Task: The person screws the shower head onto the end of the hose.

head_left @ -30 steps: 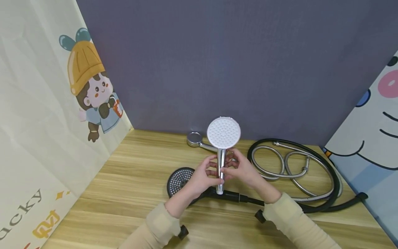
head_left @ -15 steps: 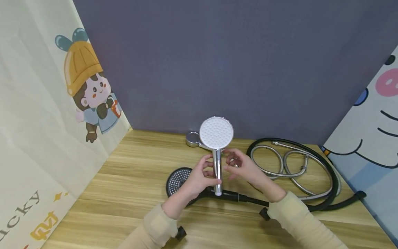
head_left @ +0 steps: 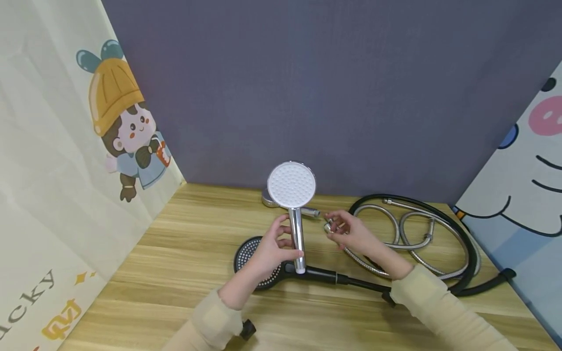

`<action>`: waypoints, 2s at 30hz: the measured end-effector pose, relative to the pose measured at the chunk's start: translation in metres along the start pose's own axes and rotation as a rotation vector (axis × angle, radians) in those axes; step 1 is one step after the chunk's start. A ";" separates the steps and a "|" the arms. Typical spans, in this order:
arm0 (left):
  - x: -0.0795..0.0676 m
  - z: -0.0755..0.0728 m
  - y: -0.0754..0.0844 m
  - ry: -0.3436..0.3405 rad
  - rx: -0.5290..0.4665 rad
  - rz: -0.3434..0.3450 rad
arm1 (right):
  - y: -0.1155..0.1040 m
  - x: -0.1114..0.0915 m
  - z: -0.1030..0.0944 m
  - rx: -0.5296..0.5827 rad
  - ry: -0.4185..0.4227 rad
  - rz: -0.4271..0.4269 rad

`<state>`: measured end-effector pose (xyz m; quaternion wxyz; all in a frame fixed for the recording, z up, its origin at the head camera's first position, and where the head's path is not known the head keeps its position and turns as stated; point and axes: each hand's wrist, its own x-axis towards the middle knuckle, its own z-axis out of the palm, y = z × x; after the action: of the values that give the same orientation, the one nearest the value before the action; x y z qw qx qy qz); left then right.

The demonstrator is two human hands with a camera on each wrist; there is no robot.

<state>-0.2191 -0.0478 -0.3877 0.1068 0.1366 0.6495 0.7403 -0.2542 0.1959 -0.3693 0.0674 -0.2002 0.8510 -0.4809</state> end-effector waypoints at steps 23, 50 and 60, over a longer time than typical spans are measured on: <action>-0.008 -0.019 -0.001 0.020 -0.018 0.029 | 0.046 0.014 -0.008 -0.434 -0.062 0.037; -0.010 -0.024 0.001 0.003 -0.007 0.014 | 0.068 0.034 0.009 -0.606 -0.096 0.111; -0.010 -0.026 0.001 0.002 -0.029 0.018 | 0.070 0.037 0.009 -0.599 -0.107 0.121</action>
<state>-0.2186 -0.0750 -0.3902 0.1012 0.1400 0.6376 0.7508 -0.3046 0.2056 -0.4308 0.0786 -0.1853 0.9604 -0.1925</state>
